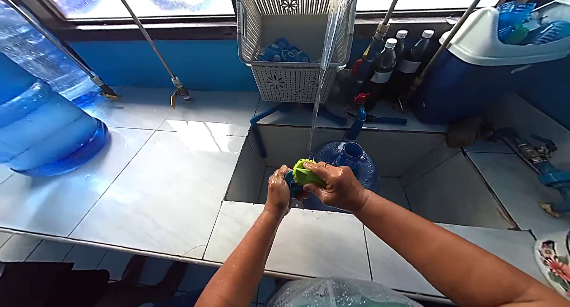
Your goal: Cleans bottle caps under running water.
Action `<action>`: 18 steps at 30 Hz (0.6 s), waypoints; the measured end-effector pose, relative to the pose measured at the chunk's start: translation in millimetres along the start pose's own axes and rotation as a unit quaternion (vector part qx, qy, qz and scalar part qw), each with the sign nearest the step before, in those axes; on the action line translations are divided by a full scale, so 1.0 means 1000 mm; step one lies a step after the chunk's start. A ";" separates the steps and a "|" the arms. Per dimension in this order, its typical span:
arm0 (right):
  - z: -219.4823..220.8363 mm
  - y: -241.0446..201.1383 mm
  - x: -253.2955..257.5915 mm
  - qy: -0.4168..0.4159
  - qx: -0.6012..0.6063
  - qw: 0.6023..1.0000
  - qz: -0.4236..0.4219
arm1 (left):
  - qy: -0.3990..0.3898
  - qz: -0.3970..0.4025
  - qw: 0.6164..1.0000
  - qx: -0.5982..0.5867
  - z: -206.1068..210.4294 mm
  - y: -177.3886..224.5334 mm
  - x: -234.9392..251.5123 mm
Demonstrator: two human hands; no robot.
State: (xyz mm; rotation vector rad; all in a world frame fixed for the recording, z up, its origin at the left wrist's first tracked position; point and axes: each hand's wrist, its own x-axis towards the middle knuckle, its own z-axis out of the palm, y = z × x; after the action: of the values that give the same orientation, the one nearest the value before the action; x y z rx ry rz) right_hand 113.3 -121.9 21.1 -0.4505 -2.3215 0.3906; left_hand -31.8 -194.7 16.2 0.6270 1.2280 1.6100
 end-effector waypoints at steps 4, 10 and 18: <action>-0.002 -0.011 0.013 0.048 0.008 0.998 0.038 | 0.002 0.074 0.997 0.035 0.016 -0.009 0.004; -0.023 0.030 -0.059 -0.023 -0.037 0.982 0.182 | 0.011 -0.103 0.994 -0.043 0.027 0.021 0.033; -0.186 0.152 -0.148 0.125 -0.111 0.823 0.544 | -0.008 -0.243 0.965 -0.099 0.078 0.000 0.104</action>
State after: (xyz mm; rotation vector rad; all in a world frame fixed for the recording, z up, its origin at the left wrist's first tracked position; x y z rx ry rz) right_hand 375.7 -22.2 -0.9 -1.8323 -1.6332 0.5297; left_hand -7.5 -67.4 28.2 0.1872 1.0859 1.2848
